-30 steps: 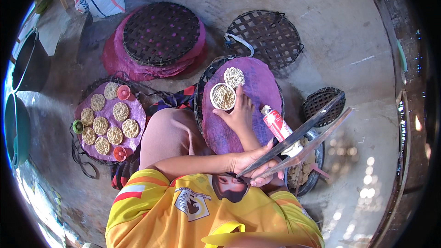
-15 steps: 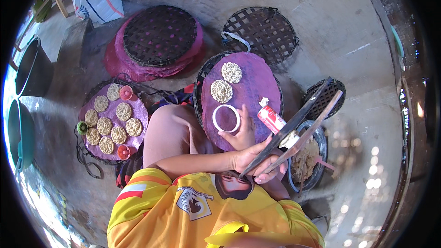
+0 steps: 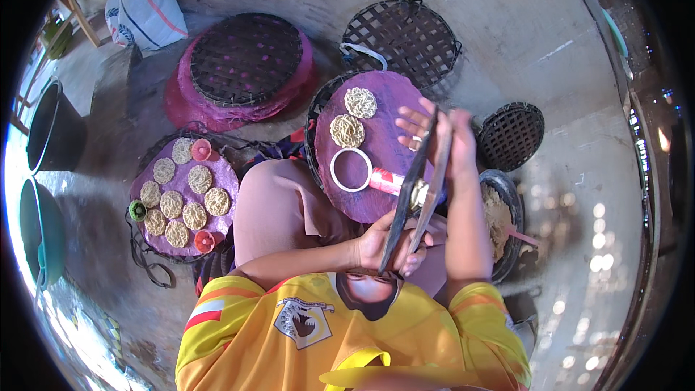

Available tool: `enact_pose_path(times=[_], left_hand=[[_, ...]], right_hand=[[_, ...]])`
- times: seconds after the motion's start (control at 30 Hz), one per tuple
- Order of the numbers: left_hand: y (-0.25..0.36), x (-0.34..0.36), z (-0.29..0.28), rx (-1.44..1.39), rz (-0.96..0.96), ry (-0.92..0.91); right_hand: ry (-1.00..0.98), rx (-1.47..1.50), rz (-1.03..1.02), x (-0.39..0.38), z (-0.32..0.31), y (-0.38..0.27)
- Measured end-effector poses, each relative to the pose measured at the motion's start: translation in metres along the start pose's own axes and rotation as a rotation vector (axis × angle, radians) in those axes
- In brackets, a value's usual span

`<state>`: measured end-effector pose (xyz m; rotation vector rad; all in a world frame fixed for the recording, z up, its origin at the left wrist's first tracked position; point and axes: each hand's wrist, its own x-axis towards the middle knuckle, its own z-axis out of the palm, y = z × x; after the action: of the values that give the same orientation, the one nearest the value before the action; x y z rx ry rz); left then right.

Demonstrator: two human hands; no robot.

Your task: The person scoops dough from a bowl and presses it into a handheld mold to form round patterned cakes, then places them on a purple mat. The process repeats with multiple units being produced and arranged on the mat.

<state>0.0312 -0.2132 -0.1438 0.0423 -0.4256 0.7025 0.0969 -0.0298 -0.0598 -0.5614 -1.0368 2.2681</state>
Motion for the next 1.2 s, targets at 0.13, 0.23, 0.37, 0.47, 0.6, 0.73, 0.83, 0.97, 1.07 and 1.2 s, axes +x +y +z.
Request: enact_pose_path(times=[0.13, 0.23, 0.37, 0.47, 0.6, 0.73, 0.83, 0.97, 1.07, 1.2], left_hand=[[0.002, 0.002, -0.017, -0.062, -0.008, -0.056], [0.013, 0.006, -0.023, -0.104, 0.027, -0.157], [0.026, 0.011, -0.019, -0.135, 0.137, -0.254], [0.027, 0.01, -0.013, -0.179, 0.157, -0.277], [0.02, 0.004, -0.007, -0.197, 0.204, -0.245], [0.021, -0.005, -0.007, -0.207, 0.238, -0.12], [0.034, -0.009, -0.01, -0.171, 0.239, -0.031], [0.054, -0.004, -0.018, -0.144, 0.21, 0.057], [0.057, 0.005, -0.024, -0.141, 0.183, 0.147], [0.048, 0.015, -0.032, -0.14, 0.134, 0.195]], right_hand=[[0.229, -0.377, 0.21, 0.049, 0.001, 0.014], [0.357, -0.53, 0.281, 0.081, 0.003, 0.026], [0.491, -0.825, 0.443, 0.109, 0.008, 0.03], [0.501, -0.88, 0.485, 0.117, 0.01, 0.035], [0.487, -0.919, 0.518, 0.12, 0.011, 0.052], [0.404, -0.88, 0.483, 0.131, 0.016, 0.064], [0.323, -0.858, 0.374, 0.144, 0.021, 0.061], [0.314, -0.89, 0.216, 0.153, 0.018, 0.048], [0.377, -0.869, 0.146, 0.147, 0.009, 0.038], [0.528, -0.868, 0.111, 0.128, 0.001, 0.033]])
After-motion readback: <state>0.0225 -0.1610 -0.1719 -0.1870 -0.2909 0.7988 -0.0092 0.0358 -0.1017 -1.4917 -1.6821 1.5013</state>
